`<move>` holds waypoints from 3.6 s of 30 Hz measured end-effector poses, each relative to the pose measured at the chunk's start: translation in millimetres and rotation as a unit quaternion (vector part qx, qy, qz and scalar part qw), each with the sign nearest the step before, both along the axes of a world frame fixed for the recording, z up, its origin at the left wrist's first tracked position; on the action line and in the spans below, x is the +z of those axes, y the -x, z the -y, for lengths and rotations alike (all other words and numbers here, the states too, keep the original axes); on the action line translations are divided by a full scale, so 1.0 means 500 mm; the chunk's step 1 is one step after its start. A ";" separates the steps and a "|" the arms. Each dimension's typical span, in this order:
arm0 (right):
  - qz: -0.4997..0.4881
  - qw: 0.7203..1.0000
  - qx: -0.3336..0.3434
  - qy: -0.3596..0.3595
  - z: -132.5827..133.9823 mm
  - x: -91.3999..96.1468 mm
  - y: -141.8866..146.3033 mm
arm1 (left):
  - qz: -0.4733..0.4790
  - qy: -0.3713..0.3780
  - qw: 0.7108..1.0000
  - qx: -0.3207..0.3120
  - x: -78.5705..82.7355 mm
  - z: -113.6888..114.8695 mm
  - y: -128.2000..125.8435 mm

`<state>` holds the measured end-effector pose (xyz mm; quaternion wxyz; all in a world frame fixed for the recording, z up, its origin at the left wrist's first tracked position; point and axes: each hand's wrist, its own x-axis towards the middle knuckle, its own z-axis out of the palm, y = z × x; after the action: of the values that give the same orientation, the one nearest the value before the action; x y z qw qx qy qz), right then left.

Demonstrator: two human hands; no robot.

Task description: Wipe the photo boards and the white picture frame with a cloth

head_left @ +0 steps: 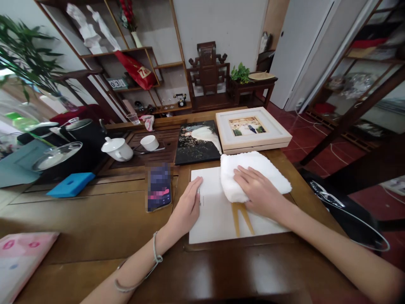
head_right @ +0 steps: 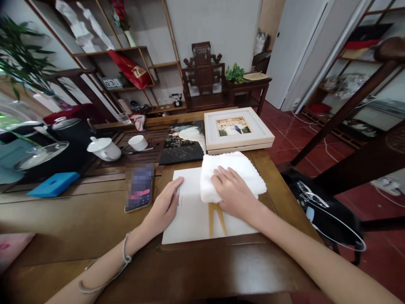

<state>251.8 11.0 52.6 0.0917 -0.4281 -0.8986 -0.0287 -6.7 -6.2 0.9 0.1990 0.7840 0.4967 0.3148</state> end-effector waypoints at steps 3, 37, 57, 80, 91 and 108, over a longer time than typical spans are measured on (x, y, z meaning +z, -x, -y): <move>0.045 0.998 -0.010 -0.046 0.011 -0.016 0.052 | 0.015 0.003 1.000 0.010 -0.002 0.001 0.001; -0.033 0.994 0.097 0.041 0.234 0.034 -0.088 | 0.007 0.017 1.000 -0.002 -0.016 0.002 0.001; 0.070 0.995 0.032 0.056 0.167 0.029 0.009 | -0.002 0.015 1.000 -0.003 -0.012 0.000 0.000; -0.020 0.962 0.247 0.114 0.097 0.010 0.067 | 0.002 0.009 0.999 -0.034 -0.019 -0.004 0.015; -0.033 0.999 -0.005 0.024 0.004 -0.018 0.044 | 0.001 0.021 1.000 -0.001 -0.005 -0.002 0.000; 0.018 0.968 0.221 0.121 0.158 0.062 0.093 | 0.059 0.048 0.997 0.001 0.009 0.001 0.004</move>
<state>205.2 -67.7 83.8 0.0266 -0.2266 -0.9691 0.0938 -8.6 -6.8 5.3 0.2652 0.7532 0.4990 0.3368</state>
